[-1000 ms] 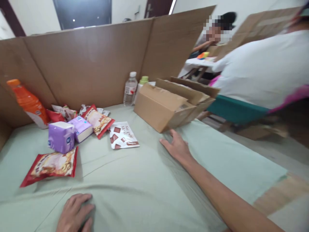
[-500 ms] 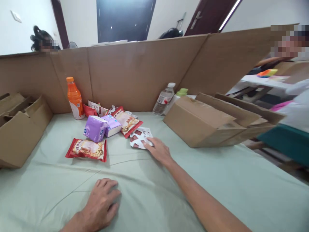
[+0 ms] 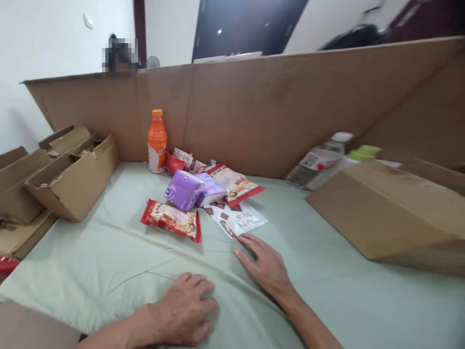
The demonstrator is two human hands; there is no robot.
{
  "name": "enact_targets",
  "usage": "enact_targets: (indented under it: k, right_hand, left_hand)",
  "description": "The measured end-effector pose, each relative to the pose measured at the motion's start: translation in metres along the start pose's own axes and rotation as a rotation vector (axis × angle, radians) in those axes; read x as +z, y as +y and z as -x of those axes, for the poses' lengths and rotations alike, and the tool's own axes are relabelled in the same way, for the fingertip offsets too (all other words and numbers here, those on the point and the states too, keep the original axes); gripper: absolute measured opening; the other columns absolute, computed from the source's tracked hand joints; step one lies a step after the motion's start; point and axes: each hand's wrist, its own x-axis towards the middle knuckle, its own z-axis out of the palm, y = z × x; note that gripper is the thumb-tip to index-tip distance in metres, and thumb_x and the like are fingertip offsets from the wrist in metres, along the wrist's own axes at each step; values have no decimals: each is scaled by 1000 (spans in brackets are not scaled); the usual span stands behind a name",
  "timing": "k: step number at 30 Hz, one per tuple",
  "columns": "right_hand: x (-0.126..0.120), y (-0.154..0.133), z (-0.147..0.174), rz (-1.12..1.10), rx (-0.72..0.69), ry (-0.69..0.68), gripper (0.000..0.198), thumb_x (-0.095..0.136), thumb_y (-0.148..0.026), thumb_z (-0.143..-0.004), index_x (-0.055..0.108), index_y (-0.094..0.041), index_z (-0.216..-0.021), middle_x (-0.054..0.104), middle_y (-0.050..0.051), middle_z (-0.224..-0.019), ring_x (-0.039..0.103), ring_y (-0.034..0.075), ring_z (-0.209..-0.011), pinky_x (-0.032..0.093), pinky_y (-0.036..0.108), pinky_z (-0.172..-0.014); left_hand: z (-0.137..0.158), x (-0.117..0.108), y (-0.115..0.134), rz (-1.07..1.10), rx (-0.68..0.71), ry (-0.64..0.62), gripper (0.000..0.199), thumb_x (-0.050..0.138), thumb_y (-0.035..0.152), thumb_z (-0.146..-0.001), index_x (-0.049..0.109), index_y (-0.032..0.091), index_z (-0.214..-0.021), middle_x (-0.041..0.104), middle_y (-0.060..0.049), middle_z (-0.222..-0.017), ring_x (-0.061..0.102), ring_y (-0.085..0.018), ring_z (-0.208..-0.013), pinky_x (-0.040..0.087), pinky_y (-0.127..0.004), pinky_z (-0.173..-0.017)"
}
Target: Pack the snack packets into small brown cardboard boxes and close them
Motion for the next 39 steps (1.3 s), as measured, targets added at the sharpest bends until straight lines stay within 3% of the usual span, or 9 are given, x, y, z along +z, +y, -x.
enact_targets:
  k: [4, 7, 10, 12, 15, 22, 30, 35, 39]
  right_hand:
    - [7, 12, 2, 29, -47, 46, 43, 50, -52, -89, 74, -23, -110, 73, 13, -124, 68, 36, -116, 54, 57, -99]
    - [12, 17, 3, 45, -59, 48, 45, 48, -54, -89, 74, -23, -108, 73, 14, -124, 68, 37, -116, 55, 58, -97]
    - [16, 19, 4, 47, -64, 61, 47, 48, -56, -88, 74, -22, -107, 73, 15, -124, 69, 37, -115, 56, 58, -94]
    - [18, 20, 4, 49, -59, 76, 47, 47, -56, -88, 74, -22, -107, 73, 15, -124, 69, 37, -115, 56, 57, -93]
    - [19, 18, 3, 47, -50, 76, 47, 47, -56, -87, 74, -24, -108, 73, 14, -124, 68, 36, -117, 56, 57, -94]
    - [14, 11, 1, 33, -50, 61, 45, 47, -53, -89, 75, -22, -109, 73, 14, -124, 68, 35, -117, 55, 56, -96]
    - [8, 1, 0, 26, 2, 37, 41, 49, -47, -87, 75, -25, -110, 73, 11, -126, 66, 33, -120, 52, 52, -99]
    - [3, -4, -2, 29, -22, 34, 41, 49, -45, -89, 75, -22, -110, 73, 13, -127, 67, 33, -119, 52, 51, -98]
    - [3, -5, -3, 22, -16, 21, 40, 50, -43, -90, 75, -21, -111, 72, 14, -128, 66, 33, -121, 51, 52, -101]
  left_hand:
    - [25, -37, -28, -106, -88, 155, 33, 71, 28, -87, 67, 20, -118, 59, -13, -144, 54, -29, -136, 46, -45, -114]
    - [55, -93, -70, -316, -387, 423, 43, 66, 22, -86, 64, 24, -129, 58, -10, -146, 54, -27, -137, 46, -45, -114]
    - [87, -161, -112, -441, -629, 606, 44, 54, 26, -94, 58, 11, -136, 49, -24, -151, 41, -41, -146, 33, -61, -119]
    - [103, -199, -134, -520, -773, 687, 51, 51, 27, -96, 52, 5, -142, 41, -30, -156, 32, -46, -150, 24, -66, -121]
    - [117, -230, -155, -626, -1091, 658, 60, 54, 27, -92, 46, 7, -148, 46, -27, -154, 41, -44, -145, 30, -61, -119]
    - [128, -229, -160, -525, -1185, 639, 44, 44, 17, -89, 63, 14, -129, 75, -17, -116, 69, -34, -110, 50, -47, -99]
    - [182, -201, -75, -369, -1028, 722, 37, 50, 37, -85, 69, 22, -112, 75, 1, -91, 62, -15, -62, 55, -27, -64]
    - [211, -177, -31, -284, -649, 755, 20, 62, 42, -88, 70, 33, -103, 76, 7, -103, 72, -20, -90, 60, -24, -64]
    - [178, -166, -6, -233, -339, 687, 18, 60, 23, -89, 71, 31, -100, 78, 2, -97, 75, -21, -92, 63, -29, -83]
